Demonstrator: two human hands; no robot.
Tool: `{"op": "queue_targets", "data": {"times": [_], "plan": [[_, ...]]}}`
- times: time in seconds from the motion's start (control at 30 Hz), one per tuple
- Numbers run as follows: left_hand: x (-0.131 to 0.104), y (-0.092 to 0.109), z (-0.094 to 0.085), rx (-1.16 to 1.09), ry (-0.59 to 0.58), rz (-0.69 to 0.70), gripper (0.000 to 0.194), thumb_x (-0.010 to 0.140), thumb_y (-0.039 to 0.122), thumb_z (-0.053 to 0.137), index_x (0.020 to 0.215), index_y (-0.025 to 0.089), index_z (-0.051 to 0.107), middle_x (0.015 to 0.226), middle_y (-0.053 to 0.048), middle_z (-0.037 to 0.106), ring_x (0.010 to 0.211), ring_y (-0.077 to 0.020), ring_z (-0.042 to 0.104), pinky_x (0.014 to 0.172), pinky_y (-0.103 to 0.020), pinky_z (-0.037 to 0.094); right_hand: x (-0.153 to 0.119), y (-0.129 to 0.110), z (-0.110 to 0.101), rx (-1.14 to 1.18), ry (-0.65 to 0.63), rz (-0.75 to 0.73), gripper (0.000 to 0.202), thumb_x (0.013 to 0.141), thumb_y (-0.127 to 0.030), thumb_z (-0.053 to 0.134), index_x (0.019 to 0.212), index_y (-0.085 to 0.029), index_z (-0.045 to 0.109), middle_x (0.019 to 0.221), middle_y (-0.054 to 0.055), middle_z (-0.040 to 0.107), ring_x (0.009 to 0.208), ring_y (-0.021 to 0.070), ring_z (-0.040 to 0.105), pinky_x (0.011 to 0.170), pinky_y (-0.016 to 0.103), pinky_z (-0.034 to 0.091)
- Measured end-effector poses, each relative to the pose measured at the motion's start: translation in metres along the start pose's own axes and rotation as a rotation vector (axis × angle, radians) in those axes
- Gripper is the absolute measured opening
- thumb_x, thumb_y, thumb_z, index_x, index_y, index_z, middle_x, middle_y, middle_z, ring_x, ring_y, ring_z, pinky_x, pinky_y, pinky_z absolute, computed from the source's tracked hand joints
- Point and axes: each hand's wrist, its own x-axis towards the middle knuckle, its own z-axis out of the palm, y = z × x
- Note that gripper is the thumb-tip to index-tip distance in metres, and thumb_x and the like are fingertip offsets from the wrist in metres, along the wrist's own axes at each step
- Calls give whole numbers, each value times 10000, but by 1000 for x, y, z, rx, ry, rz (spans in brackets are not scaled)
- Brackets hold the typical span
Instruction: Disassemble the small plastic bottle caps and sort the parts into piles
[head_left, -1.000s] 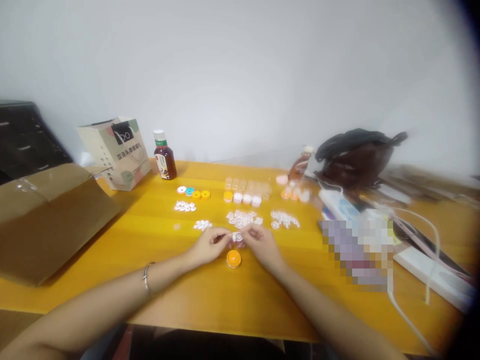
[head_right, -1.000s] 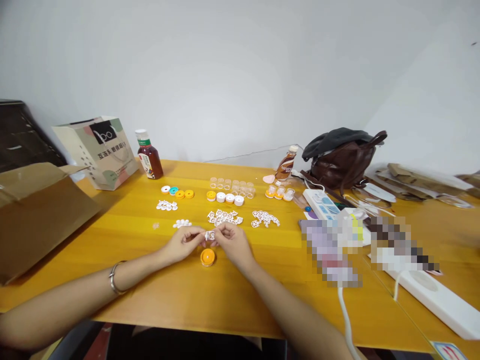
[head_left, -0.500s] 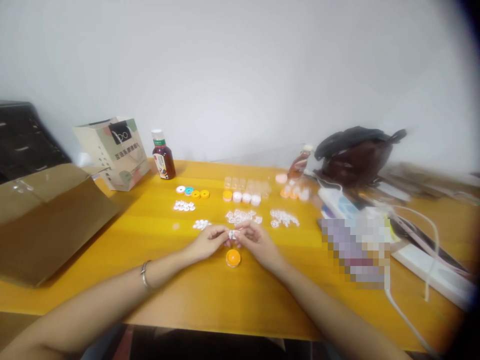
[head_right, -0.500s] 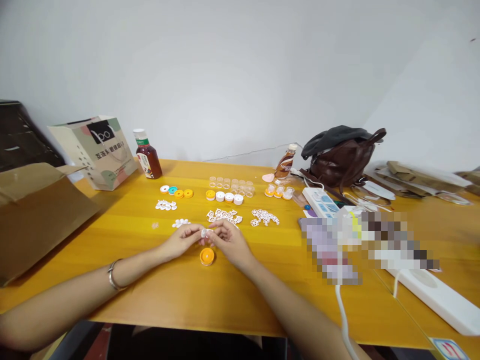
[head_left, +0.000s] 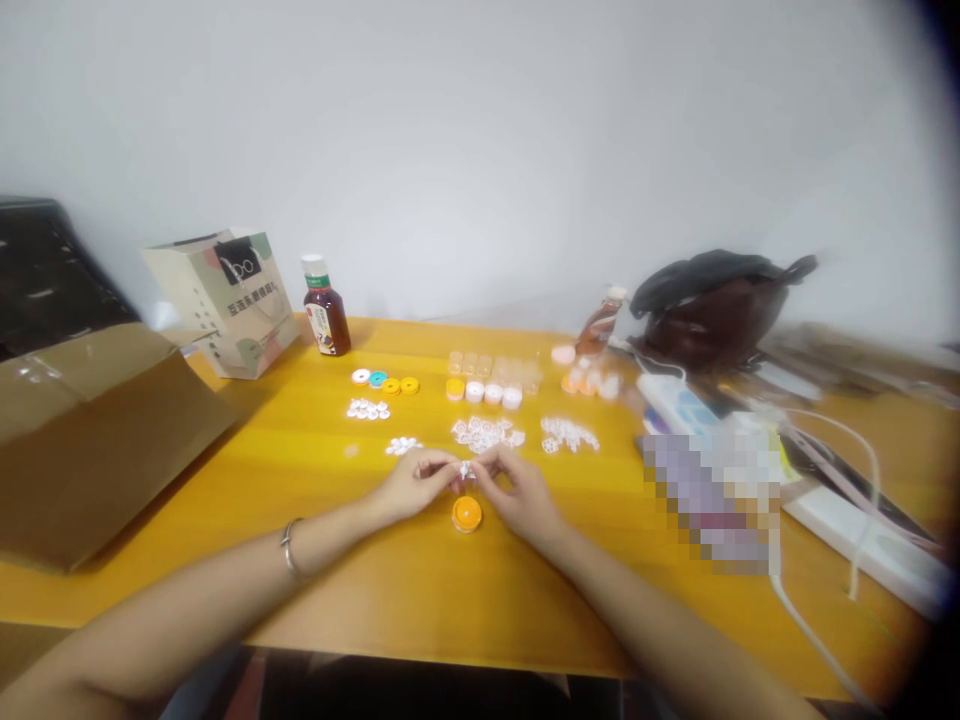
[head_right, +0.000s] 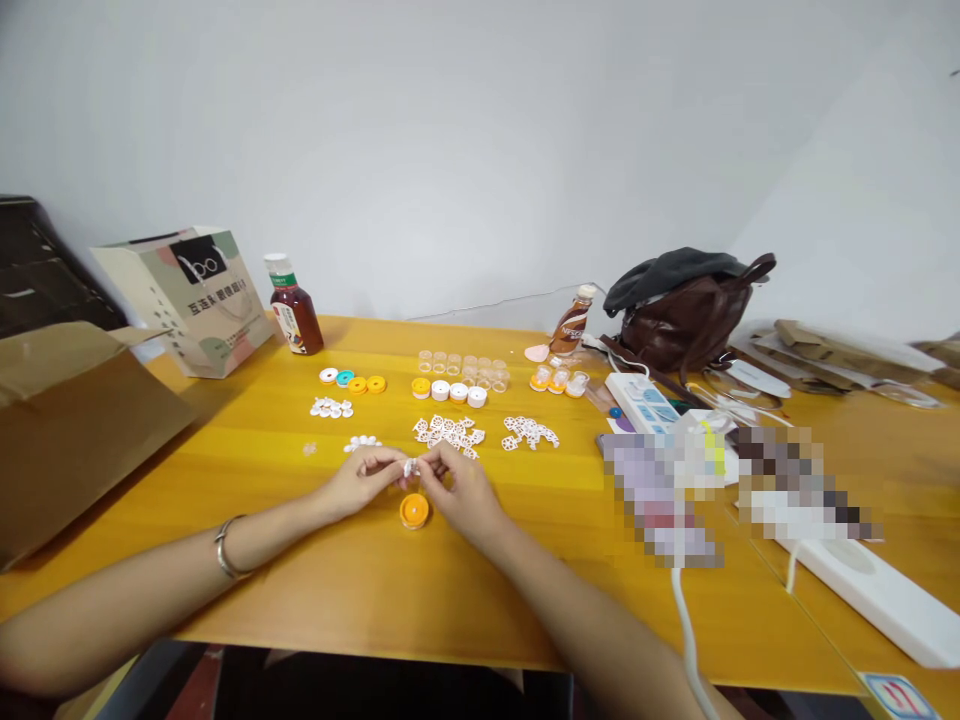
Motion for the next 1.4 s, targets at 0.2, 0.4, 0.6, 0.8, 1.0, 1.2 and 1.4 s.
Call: {"op": "queue_targets", "data": {"times": [0.2,0.4,0.6,0.8,1.0,1.2,1.4], "plan": [[0,-2,1,-6,1,12,297,841,323,480,670,124,619,666,-35,638,650,-131,574,640,-221,429,-1,-2,-2,-75,-22,-56,152,837,-329,498,751,-208,527,658,6,610,595,136,557,576,265,456],[1,-1,-2,-58,66,-23,290,815,360,511,668,128,606,627,-27,626,624,-128,565,631,-227,435,5,-1,-24,-229,166,-137,182,837,-350,488,746,-216,571,675,20,613,617,151,542,626,289,452],[2,-3,-2,-151,85,-47,297,795,401,529,701,129,598,629,-22,612,624,-128,558,637,-232,438,24,16,-50,-194,396,54,214,760,-396,566,754,-189,622,764,40,665,707,188,590,675,315,460],[1,-1,-3,-155,63,-44,309,816,401,496,684,134,576,637,-18,596,642,-127,546,667,-239,432,30,34,-42,-279,282,37,216,771,-371,529,772,-202,664,769,38,677,703,190,590,675,331,452],[2,-2,-4,-146,42,-48,302,834,375,468,680,136,568,641,-14,580,644,-127,535,669,-239,421,36,45,-33,-396,243,-42,205,752,-395,575,725,-214,666,706,29,638,693,185,549,681,326,426],[3,-4,-4,-162,21,-47,282,839,343,457,673,138,557,644,-7,559,649,-124,523,670,-235,404,37,44,-34,-439,265,-78,217,745,-416,603,753,-205,651,736,41,609,747,203,538,730,353,408],[3,-3,-4,-140,5,-33,291,850,340,428,672,141,545,643,-1,538,654,-124,508,671,-234,386,22,13,-19,-269,150,-250,221,774,-364,610,950,-230,613,842,45,592,774,189,536,709,328,432]]}}
